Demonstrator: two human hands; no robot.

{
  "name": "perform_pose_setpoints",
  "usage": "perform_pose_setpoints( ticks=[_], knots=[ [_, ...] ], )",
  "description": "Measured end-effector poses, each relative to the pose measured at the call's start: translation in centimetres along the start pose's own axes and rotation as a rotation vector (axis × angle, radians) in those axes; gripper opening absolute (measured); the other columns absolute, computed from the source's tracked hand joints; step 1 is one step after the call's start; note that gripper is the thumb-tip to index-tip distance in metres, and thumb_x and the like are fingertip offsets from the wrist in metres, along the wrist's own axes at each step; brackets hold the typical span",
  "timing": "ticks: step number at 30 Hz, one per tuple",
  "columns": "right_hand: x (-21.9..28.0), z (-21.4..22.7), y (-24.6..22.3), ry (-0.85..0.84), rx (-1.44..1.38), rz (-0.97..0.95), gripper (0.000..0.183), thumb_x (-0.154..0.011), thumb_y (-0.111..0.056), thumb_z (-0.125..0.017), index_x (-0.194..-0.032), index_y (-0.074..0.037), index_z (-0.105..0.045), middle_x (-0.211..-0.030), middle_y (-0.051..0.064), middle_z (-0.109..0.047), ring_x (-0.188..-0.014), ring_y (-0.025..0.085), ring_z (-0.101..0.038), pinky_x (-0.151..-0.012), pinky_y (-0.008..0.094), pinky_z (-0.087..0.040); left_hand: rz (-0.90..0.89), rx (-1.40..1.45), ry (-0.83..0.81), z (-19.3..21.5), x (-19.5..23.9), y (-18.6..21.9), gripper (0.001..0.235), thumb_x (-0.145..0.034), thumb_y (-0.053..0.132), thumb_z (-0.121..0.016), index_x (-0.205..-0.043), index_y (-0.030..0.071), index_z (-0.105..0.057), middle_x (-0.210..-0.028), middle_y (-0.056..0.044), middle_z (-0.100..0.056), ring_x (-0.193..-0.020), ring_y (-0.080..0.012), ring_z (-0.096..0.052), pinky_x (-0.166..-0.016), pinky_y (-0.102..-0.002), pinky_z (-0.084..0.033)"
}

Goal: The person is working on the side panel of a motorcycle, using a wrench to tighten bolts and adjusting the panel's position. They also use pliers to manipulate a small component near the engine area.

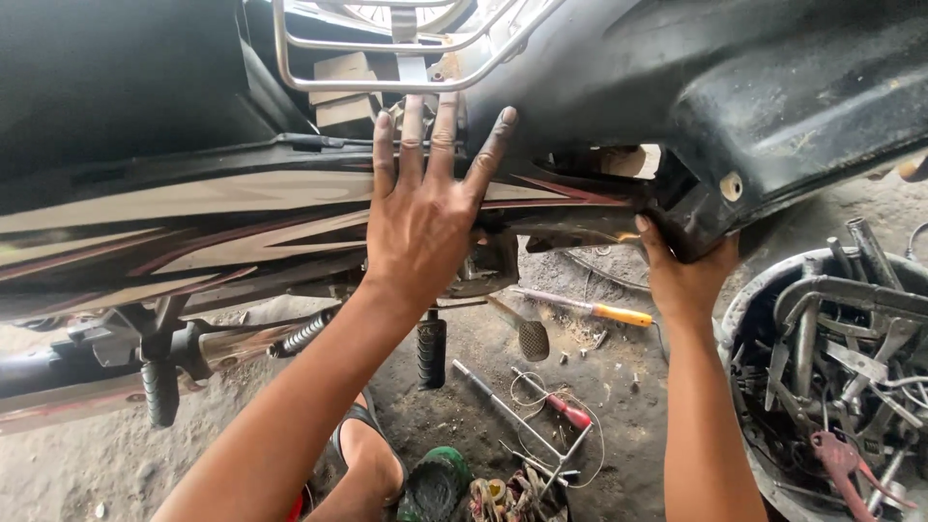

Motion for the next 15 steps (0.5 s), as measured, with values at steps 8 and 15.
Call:
perform_pose_setpoints(
  ticks=[8,15],
  knots=[
    [0.1,-0.3,0.7,0.014,-0.161,0.019,0.068,-0.09,-0.001,-0.082,-0.143,0.004,-0.04,-0.13,0.022,-0.061,-0.11,0.03,-0.066,-0.095,0.035,-0.054,0.023,-0.075,-0.008,1.0,0.0,-0.1,0.108,-0.078,0.017,-0.08,-0.166,0.034,-0.022,-0.164,-0.021,-0.043,-0.141,-0.035,-0.05,-0.118,-0.052,-0.027],
    [0.8,0.6,-0.9,0.037,-0.215,-0.041,0.072,-0.088,0.007,-0.08,-0.147,-0.001,-0.04,-0.119,0.017,-0.065,-0.087,0.022,-0.068,-0.065,0.026,-0.057,0.026,-0.006,0.032,1.8,-0.3,0.5,0.112,-0.069,0.04,-0.091,-0.164,0.033,-0.033,-0.159,-0.023,-0.05,-0.142,-0.036,-0.051,-0.116,-0.052,-0.024]
  ],
)
Point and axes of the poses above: each hand's wrist, its own x-axis away from the middle knuckle, its own z-axis out of the back of the hand, y = z × x, the point moved 3 cm from there along -x, towards the middle knuckle
